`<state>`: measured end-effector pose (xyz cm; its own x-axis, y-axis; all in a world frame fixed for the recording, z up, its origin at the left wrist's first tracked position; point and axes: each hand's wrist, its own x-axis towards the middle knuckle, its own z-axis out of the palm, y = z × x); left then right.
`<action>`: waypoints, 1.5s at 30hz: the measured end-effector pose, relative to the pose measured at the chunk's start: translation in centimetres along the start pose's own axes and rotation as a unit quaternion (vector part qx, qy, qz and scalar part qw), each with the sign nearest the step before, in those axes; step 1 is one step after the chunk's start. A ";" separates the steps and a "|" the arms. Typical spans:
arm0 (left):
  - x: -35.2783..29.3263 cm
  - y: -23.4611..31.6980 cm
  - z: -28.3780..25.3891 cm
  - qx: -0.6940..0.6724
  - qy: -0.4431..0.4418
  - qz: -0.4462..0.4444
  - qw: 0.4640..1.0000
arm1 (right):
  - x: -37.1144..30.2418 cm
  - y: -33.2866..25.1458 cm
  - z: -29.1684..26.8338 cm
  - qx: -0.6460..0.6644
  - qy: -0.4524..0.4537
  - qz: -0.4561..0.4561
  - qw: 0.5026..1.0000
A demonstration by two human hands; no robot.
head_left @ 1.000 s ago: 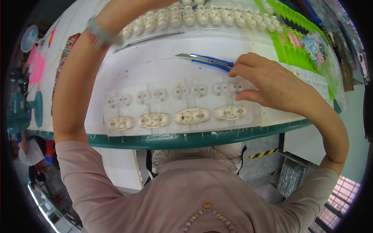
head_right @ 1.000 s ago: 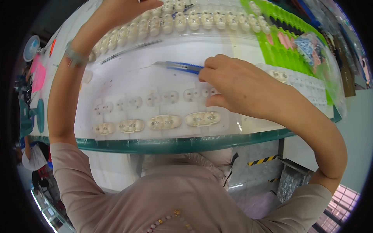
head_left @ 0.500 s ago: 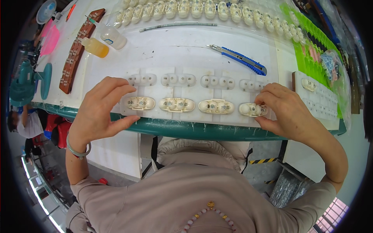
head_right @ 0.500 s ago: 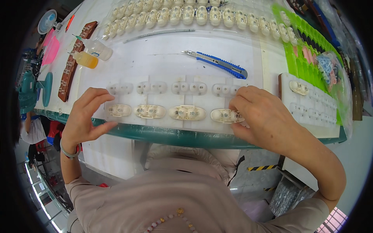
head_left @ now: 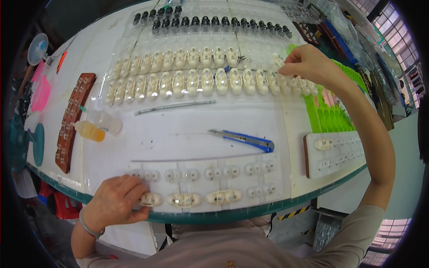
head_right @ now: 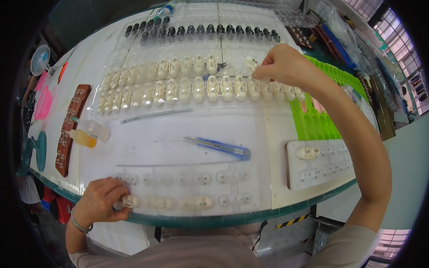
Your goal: The person assembles small white electronic devices by inserting red components into them. They handle the devices one at a time, placing them into clear plastic packaging trays on a green workbench. The person also moves stacks of empty trays and organizes the workspace.
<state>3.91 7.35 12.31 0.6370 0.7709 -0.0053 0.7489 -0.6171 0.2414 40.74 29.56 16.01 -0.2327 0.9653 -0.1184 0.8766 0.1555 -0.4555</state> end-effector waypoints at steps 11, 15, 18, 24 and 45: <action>-0.6 -1.7 -1.2 -0.199 -0.026 -0.185 0.962 | 9.2 -1.8 2.3 -0.081 -0.070 0.055 0.993; 0.0 -0.5 -4.2 -0.207 0.044 -0.310 0.927 | 9.7 -1.3 2.0 -0.062 -0.086 0.035 0.994; 1.9 -1.5 -7.0 -0.194 0.046 -0.333 0.921 | 8.6 -1.0 0.6 -0.049 -0.094 0.057 0.993; 17.2 -0.2 -12.7 -0.089 -0.074 -0.418 0.901 | 8.7 -1.9 0.8 -0.065 -0.119 0.045 0.990; 36.2 -4.6 0.2 -0.006 0.000 -0.119 0.993 | -12.0 6.0 -5.6 -0.218 -0.100 0.031 0.970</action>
<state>23.55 38.07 10.84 0.4430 0.8942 -0.0643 0.8758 -0.4163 0.2444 51.16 20.08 19.58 -0.2131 0.9223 -0.3223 0.9762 0.2146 -0.0313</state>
